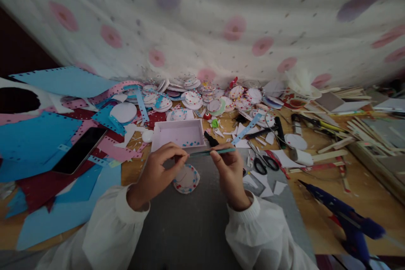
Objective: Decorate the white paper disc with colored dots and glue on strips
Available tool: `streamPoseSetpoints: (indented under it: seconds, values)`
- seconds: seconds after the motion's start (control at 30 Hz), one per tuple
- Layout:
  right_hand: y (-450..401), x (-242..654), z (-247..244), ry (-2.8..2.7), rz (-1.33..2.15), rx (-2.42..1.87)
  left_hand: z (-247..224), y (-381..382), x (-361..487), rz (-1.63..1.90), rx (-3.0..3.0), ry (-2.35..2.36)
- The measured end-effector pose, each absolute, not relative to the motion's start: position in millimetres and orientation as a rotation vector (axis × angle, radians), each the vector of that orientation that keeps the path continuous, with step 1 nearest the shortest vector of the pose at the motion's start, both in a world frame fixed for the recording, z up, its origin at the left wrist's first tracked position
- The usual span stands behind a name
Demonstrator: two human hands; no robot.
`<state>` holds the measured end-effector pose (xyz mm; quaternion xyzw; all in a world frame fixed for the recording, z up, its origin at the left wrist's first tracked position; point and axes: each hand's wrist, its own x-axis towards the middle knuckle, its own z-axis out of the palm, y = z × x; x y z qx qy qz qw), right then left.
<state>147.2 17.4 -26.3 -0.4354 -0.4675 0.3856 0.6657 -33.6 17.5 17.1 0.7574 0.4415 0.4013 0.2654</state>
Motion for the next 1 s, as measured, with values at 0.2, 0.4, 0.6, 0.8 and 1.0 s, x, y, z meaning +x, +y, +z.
streamPoseSetpoints:
  seconds: [0.2,0.4,0.6,0.8,1.0]
  values:
    - [19.6,148.0,-29.0,-1.041,0.885,-0.99,16.4,18.7,-34.3,1.027,2.058,1.156]
    - [18.6,148.0,-27.1,-1.047,0.877,-0.983,18.0,18.4,-33.8,1.005,2.069,1.158]
    - [19.0,148.0,-28.4,-1.023,0.902,-0.997,19.3,18.3,-34.8,1.009,2.058,1.144]
    - [19.1,148.8,-31.2,-1.011,0.938,-1.001,19.2,18.8,-37.2,0.975,2.058,1.116]
    - [19.0,148.1,-31.7,-0.969,0.989,-0.947,18.2,20.1,-37.4,0.97,2.064,1.108]
